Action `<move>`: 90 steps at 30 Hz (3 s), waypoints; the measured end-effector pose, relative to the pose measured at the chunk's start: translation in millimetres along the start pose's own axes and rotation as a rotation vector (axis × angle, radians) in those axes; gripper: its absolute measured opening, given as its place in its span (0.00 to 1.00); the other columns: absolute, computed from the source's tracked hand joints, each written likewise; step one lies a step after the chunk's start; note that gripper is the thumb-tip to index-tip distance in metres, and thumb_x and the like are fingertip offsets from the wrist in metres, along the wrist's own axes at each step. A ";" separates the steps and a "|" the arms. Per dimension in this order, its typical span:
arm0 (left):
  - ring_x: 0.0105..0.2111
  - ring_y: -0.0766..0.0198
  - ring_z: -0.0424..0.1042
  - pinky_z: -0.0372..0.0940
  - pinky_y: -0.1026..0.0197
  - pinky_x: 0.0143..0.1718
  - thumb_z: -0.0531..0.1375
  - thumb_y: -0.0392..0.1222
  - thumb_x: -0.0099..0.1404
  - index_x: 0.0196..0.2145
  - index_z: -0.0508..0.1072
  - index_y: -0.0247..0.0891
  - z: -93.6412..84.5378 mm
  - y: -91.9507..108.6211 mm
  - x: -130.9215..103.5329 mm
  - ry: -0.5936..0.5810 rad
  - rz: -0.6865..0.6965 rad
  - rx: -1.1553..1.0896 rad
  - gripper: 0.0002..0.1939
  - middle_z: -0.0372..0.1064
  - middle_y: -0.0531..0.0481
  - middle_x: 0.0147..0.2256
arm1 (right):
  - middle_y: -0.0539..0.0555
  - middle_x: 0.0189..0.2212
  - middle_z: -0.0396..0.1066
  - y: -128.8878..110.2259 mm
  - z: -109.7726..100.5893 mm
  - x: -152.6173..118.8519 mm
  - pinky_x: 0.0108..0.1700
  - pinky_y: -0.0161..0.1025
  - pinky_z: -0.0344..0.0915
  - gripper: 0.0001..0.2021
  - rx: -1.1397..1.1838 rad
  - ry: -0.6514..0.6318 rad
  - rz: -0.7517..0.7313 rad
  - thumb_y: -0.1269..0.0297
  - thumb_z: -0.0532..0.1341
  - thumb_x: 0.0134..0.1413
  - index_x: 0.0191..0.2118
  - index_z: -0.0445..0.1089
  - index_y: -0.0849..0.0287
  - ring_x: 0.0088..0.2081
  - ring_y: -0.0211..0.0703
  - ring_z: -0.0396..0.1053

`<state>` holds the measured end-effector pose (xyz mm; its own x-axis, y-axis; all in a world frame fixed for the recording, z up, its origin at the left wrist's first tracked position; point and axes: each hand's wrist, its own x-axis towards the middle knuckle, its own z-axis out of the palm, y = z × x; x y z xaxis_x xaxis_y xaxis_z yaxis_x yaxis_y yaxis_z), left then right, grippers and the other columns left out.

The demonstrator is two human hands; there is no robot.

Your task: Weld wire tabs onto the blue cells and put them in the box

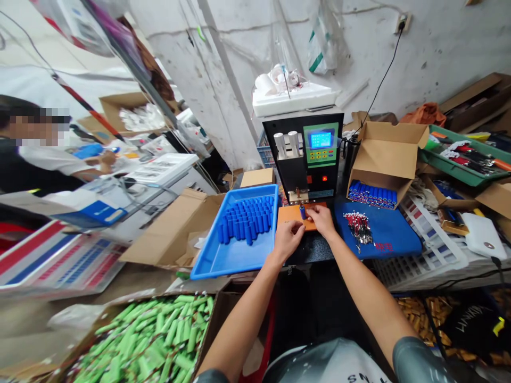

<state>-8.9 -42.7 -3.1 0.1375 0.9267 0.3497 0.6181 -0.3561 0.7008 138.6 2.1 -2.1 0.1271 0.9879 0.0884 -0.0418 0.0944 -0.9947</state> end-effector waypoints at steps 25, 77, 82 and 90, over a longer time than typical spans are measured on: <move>0.55 0.55 0.66 0.62 0.53 0.55 0.56 0.30 0.59 0.50 0.72 0.40 3.2 -7.4 13.9 -0.029 0.170 -0.107 0.21 0.67 0.43 0.52 | 0.48 0.18 0.67 -12.9 -19.9 -6.8 0.19 0.31 0.51 0.19 0.219 -0.278 0.121 0.49 0.70 0.39 0.24 0.69 0.61 0.17 0.30 0.57; 0.29 0.64 0.69 0.62 0.64 0.32 0.58 0.45 0.64 0.43 0.74 0.38 19.2 -17.4 37.6 0.001 -0.060 -0.218 0.12 0.73 0.49 0.32 | 0.49 0.17 0.65 -15.6 12.9 8.2 0.20 0.32 0.52 0.14 0.089 0.028 0.060 0.53 0.64 0.40 0.21 0.66 0.59 0.19 0.33 0.58; 0.30 0.63 0.70 0.63 0.63 0.34 0.58 0.44 0.64 0.44 0.74 0.38 20.4 -18.3 37.5 0.004 -0.067 -0.221 0.12 0.73 0.49 0.31 | 0.51 0.19 0.68 -11.8 10.9 9.0 0.23 0.33 0.56 0.14 0.004 0.034 0.014 0.52 0.63 0.43 0.22 0.68 0.59 0.21 0.37 0.63; 0.30 0.63 0.70 0.64 0.62 0.34 0.59 0.44 0.64 0.42 0.74 0.38 19.6 -19.9 37.8 -0.002 -0.062 -0.222 0.11 0.73 0.48 0.32 | 0.52 0.19 0.70 -9.3 15.4 9.9 0.25 0.35 0.59 0.13 -0.025 0.050 -0.020 0.54 0.63 0.44 0.22 0.70 0.59 0.21 0.39 0.64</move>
<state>-0.8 1.8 -16.0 0.1059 0.9479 0.3005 0.4402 -0.3156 0.8406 125.0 13.0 8.9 0.1775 0.9784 0.1063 -0.0139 0.1105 -0.9938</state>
